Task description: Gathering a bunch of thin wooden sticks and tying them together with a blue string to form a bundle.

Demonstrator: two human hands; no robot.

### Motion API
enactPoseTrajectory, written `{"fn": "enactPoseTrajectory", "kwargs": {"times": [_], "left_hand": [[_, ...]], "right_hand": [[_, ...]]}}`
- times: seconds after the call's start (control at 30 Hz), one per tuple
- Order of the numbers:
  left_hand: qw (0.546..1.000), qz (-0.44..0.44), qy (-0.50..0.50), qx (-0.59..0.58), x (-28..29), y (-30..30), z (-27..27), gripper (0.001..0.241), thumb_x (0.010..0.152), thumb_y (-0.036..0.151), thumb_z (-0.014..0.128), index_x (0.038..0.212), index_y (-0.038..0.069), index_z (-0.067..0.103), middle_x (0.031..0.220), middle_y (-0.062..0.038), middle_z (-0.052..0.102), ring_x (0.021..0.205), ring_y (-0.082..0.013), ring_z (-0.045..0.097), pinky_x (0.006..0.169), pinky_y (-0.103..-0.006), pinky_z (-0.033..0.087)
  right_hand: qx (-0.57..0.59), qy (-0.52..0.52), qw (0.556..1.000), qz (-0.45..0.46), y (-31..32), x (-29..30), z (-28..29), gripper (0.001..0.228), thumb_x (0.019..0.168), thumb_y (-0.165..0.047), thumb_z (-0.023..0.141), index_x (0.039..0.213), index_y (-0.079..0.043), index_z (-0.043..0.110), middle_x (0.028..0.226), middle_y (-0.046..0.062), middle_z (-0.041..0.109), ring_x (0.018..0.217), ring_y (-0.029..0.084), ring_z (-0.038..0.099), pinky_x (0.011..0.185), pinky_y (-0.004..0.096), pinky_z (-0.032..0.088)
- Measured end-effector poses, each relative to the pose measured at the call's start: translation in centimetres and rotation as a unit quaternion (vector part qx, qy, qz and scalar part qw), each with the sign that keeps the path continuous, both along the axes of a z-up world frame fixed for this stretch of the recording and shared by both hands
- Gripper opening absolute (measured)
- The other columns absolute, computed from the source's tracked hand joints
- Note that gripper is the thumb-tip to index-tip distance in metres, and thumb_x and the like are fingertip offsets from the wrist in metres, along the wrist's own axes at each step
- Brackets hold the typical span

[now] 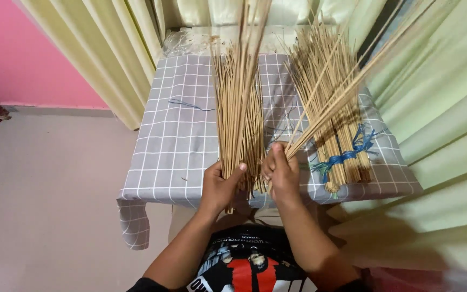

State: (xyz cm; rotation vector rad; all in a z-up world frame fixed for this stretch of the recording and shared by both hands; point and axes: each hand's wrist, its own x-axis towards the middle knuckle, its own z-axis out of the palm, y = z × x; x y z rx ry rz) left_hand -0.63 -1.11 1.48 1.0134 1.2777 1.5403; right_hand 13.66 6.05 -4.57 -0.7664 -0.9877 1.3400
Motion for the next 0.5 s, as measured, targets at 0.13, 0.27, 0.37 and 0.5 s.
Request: {"fn": "enactPoseTrajectory", "kwargs": {"times": [0.13,0.27,0.37,0.5], "left_hand": [[1.0,-0.016,0.008,-0.005,0.5,-0.3,-0.5,0.026,0.085,0.013,0.085,0.074,-0.001,0.067,0.051,-0.015,0.063,0.045,-0.0187,0.056,0.047,-0.0282,0.043],[0.999,-0.037,0.037,-0.002,0.6,-0.3,-0.2,0.025,0.086,0.011,0.083,0.072,0.001,0.066,0.05,-0.013,0.063,0.043,-0.0165,0.055,0.046,-0.0268,0.043],[0.999,-0.044,0.026,0.0,0.8,-1.1,0.9,0.026,0.087,0.012,0.083,0.071,0.001,0.066,0.05,-0.012,0.063,0.042,-0.0164,0.054,0.046,-0.0275,0.042],[0.998,-0.043,0.025,0.024,0.9,-0.6,1.1,0.031,0.093,0.016,0.078,0.069,0.003,0.063,0.049,-0.009,0.06,0.045,-0.0129,0.052,0.046,-0.0249,0.039]], "right_hand": [[0.003,-0.016,1.0,0.021,-0.9,-1.4,-0.8,0.03,0.103,-0.033,0.063,0.109,-0.004,0.058,0.055,0.002,0.048,0.035,0.006,0.036,0.037,0.022,0.035],[-0.007,-0.029,0.999,0.041,-0.2,-2.6,-2.3,0.028,0.094,-0.02,0.075,0.106,0.005,0.066,0.053,0.007,0.053,0.032,0.006,0.039,0.033,0.023,0.035],[-0.016,-0.04,0.998,0.049,-0.5,-2.0,-2.2,0.025,0.095,-0.02,0.073,0.103,0.003,0.066,0.052,0.007,0.054,0.031,0.008,0.039,0.032,0.024,0.035],[-0.009,-0.041,0.998,0.046,-1.1,-2.2,-0.8,0.024,0.098,-0.022,0.069,0.103,0.001,0.065,0.049,0.002,0.047,0.031,0.007,0.038,0.033,0.024,0.033]]}}
